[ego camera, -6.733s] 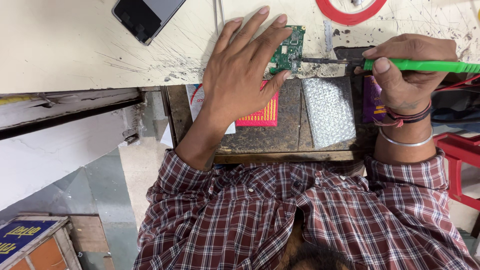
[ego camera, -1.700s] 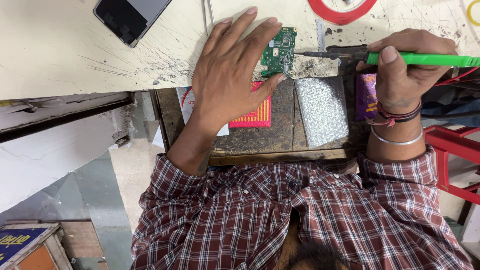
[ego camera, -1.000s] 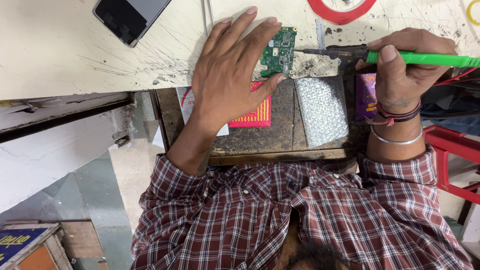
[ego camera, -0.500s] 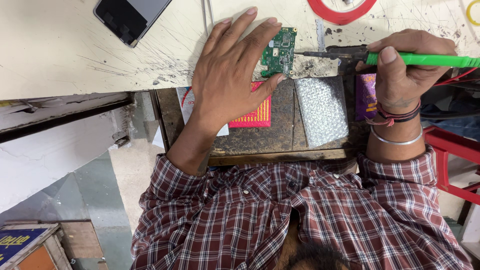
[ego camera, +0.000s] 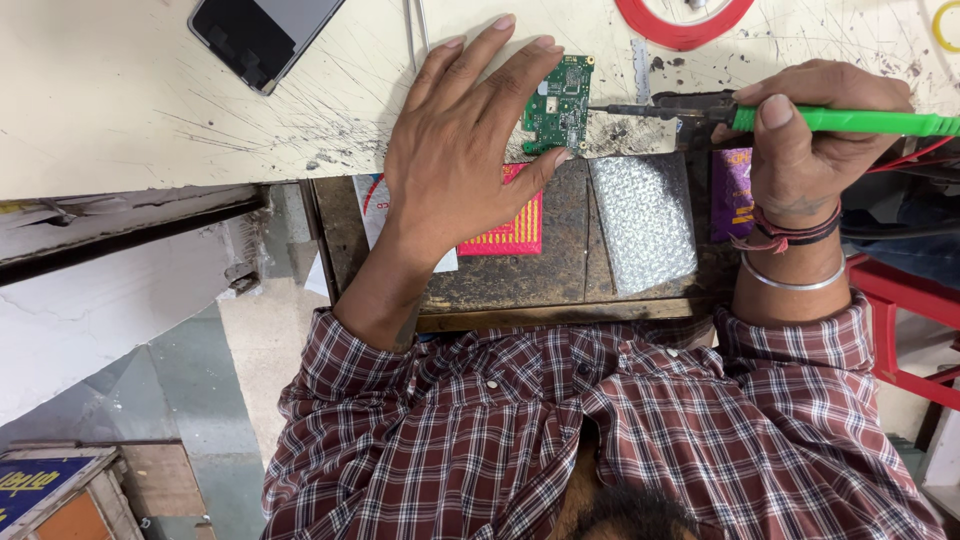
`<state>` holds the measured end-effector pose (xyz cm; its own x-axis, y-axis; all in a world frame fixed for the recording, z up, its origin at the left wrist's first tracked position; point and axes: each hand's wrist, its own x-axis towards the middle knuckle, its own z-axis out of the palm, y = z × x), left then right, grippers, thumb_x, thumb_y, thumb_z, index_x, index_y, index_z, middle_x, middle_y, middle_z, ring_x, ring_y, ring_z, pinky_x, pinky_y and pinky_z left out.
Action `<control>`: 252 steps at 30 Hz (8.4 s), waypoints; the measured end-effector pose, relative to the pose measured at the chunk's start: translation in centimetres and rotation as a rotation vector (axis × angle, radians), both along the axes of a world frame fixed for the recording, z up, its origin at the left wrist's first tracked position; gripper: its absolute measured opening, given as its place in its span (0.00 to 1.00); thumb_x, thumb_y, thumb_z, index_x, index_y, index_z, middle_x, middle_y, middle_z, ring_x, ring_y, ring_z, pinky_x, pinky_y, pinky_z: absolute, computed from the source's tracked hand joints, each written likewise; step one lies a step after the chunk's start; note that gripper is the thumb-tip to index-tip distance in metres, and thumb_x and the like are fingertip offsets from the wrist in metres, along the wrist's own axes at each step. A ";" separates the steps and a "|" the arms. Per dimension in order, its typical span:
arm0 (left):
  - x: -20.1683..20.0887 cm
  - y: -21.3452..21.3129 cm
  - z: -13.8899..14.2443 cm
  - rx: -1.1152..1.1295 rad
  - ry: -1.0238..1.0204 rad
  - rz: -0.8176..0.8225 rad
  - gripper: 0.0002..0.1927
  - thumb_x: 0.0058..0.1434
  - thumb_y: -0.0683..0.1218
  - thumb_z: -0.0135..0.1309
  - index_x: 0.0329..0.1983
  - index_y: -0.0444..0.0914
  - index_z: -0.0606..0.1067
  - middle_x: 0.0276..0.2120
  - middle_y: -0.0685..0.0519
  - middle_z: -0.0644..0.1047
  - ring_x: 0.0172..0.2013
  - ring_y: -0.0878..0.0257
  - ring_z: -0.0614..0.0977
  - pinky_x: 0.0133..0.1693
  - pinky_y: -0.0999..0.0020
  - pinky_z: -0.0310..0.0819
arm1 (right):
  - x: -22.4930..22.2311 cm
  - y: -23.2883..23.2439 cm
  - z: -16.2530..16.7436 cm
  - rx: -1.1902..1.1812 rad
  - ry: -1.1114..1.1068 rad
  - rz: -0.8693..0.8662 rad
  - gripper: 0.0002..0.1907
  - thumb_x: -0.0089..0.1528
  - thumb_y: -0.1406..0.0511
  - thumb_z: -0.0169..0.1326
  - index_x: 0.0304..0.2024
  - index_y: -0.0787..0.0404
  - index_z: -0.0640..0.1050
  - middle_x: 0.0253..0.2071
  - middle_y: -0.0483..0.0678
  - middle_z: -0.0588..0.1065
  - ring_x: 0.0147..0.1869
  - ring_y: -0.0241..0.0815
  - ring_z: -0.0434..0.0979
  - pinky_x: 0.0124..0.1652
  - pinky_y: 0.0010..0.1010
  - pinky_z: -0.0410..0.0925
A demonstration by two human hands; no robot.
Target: The person holds a green circuit board steady on the workbench with one hand while soldering its components with a green-handled soldering iron, repositioning the board and continuing to solder different points across the board throughout the episode.
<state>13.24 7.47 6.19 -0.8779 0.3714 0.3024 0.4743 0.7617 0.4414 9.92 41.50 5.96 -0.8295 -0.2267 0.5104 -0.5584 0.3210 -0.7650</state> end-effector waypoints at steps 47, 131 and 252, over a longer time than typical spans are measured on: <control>0.2 -0.1 0.2 0.002 0.009 0.005 0.38 0.71 0.61 0.64 0.77 0.47 0.62 0.71 0.56 0.71 0.76 0.58 0.60 0.77 0.54 0.47 | 0.7 -0.6 0.4 -0.105 -0.043 0.094 0.22 0.81 0.60 0.57 0.41 0.76 0.79 0.36 0.59 0.79 0.32 0.43 0.82 0.33 0.26 0.77; 0.1 0.1 0.0 -0.010 -0.005 0.005 0.38 0.72 0.63 0.63 0.77 0.48 0.61 0.72 0.56 0.70 0.76 0.59 0.59 0.78 0.54 0.46 | 0.0 0.5 -1.3 -0.073 0.030 0.006 0.18 0.76 0.63 0.61 0.37 0.74 0.79 0.32 0.59 0.80 0.27 0.39 0.72 0.30 0.25 0.65; -0.2 -0.3 0.2 -0.007 0.015 0.003 0.37 0.72 0.62 0.63 0.77 0.47 0.62 0.72 0.56 0.70 0.76 0.58 0.60 0.77 0.54 0.47 | 0.5 -0.7 0.4 -0.099 -0.049 0.069 0.22 0.80 0.60 0.56 0.42 0.76 0.79 0.36 0.58 0.79 0.32 0.43 0.82 0.33 0.27 0.76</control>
